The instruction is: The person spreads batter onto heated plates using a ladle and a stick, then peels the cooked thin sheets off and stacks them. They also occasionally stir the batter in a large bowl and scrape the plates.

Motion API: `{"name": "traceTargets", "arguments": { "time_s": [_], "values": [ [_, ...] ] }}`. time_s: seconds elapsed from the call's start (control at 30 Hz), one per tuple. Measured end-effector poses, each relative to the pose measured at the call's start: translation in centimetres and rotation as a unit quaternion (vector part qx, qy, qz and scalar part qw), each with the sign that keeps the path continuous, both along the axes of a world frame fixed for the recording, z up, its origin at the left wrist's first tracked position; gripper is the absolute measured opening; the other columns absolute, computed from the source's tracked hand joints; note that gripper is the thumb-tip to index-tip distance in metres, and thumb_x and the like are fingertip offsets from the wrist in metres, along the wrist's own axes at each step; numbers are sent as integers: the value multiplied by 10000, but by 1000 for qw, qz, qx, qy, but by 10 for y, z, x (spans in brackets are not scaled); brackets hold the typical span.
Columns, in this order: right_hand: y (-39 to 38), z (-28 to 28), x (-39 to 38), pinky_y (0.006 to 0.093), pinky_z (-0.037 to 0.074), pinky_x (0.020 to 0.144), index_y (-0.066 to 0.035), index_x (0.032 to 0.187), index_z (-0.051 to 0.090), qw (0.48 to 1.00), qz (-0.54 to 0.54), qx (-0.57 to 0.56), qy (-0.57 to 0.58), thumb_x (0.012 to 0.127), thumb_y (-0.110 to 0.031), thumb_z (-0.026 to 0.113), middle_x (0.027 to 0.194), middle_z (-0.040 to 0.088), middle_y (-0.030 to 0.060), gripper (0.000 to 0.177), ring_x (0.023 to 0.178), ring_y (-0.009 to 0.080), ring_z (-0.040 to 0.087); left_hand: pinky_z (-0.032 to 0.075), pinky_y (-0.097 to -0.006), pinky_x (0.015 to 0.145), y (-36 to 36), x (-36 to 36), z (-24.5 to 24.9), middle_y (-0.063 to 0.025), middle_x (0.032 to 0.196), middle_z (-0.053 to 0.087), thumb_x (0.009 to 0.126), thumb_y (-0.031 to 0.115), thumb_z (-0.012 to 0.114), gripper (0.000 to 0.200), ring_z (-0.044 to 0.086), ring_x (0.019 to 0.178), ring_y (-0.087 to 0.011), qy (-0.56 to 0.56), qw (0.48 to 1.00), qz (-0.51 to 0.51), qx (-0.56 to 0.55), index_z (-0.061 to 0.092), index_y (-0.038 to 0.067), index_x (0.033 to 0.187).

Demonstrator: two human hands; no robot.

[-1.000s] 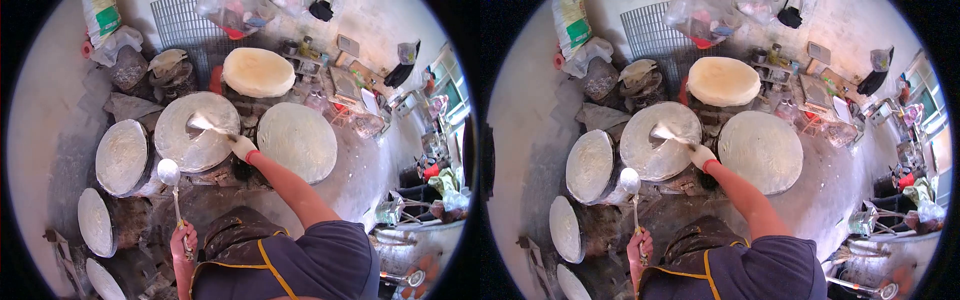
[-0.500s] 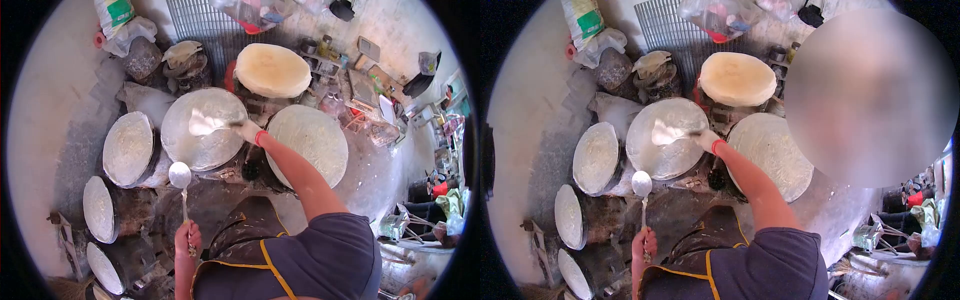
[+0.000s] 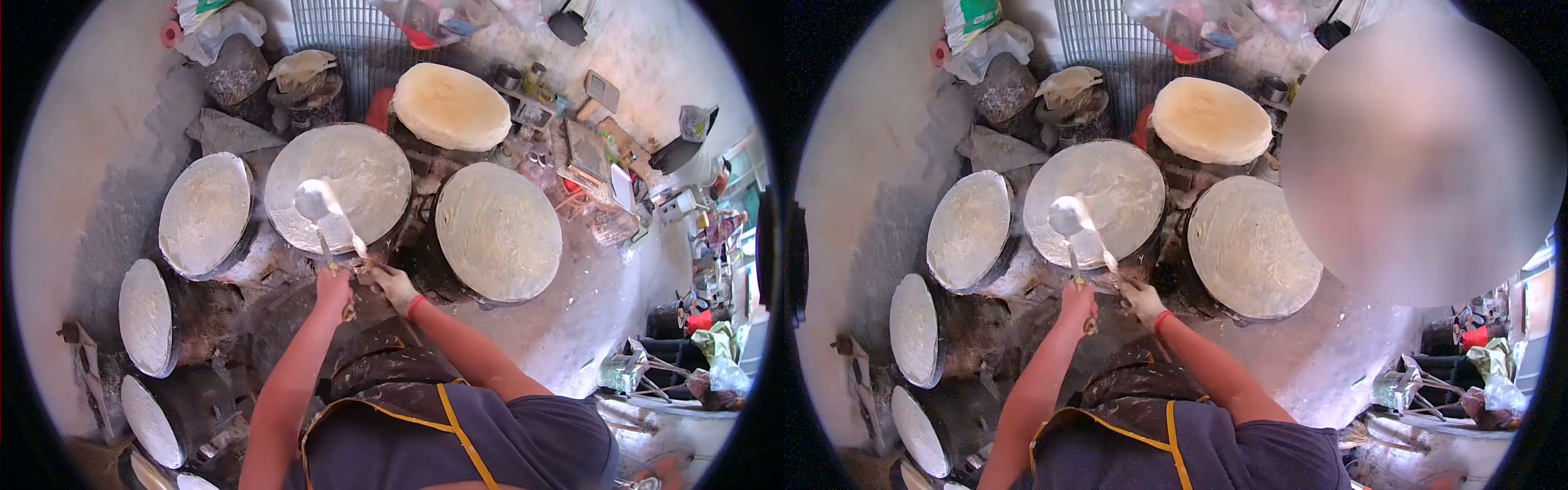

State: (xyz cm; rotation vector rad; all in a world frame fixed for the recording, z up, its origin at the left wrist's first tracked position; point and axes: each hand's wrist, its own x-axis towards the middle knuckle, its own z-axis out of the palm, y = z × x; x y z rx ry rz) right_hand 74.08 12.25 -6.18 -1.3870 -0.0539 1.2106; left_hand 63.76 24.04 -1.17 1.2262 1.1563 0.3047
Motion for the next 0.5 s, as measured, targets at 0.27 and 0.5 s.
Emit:
{"name": "traceTargets", "arguments": {
  "time_s": [0.27,0.5],
  "values": [
    [-7,42,63,185,342,455,-66,1210,553,992,-108,7,-67,897,-232,539,722,558,-29,355,563,30,448,239,-220,316,0,-84,92,19,538,347,906,141,478,228,303,366,-51,-281,927,14,-246,398,79,701],
    [13,-5,59,263,444,638,-81,1197,563,929,221,28,-296,882,-261,525,840,627,100,364,730,166,592,232,-182,316,-3,-80,87,39,581,353,938,149,429,161,301,395,-21,-293,869,64,-393,416,68,800]
  ]
}}
